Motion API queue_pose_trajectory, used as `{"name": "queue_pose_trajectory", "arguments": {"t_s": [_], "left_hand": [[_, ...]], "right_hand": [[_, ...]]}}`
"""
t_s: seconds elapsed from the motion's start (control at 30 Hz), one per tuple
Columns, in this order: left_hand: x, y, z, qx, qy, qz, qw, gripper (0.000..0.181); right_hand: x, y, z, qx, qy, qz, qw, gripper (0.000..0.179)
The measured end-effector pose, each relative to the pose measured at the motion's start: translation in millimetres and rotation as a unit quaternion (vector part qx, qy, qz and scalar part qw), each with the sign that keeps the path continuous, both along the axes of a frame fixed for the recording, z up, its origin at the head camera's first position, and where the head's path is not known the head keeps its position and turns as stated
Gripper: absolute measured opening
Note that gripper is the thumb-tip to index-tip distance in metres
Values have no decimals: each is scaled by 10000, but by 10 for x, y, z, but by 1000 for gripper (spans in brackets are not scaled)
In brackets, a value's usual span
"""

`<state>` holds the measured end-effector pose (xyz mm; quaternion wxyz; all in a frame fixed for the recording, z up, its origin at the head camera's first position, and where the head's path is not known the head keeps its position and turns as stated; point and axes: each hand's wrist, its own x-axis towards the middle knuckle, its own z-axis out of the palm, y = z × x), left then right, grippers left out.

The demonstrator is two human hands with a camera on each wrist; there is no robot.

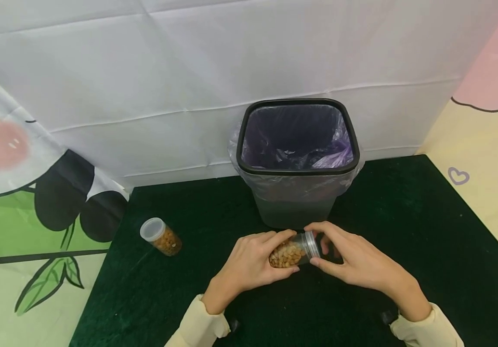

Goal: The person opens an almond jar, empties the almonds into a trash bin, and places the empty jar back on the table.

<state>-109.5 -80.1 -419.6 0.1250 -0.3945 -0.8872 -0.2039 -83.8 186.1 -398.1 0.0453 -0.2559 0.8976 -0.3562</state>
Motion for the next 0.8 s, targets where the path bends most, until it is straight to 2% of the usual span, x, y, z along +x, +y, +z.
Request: {"name": "queue_pose_trajectory", "arguments": {"t_s": [0.17, 0.37, 0.53, 0.67, 0.8], "left_hand": [[-1, -4, 7, 20, 18, 2, 10000, 63], [0, -6, 6, 51, -37, 2, 10000, 63], [14, -7, -4, 36, -97, -14, 9999, 63], [28, -13, -6, 47, -139, -47, 9999, 63], [37, -16, 0, 61, -146, -77, 9998, 63]], "right_hand": [[-11, -4, 10, -141, 148, 191, 9996, 61], [-23, -12, 20, -211, 319, 406, 9984, 79], [-4, 1, 24, -110, -144, 226, 9996, 96], [10, 1, 30, 230, -535, -57, 9983, 79], [10, -8, 31, 454, -558, -98, 9974, 59]]}}
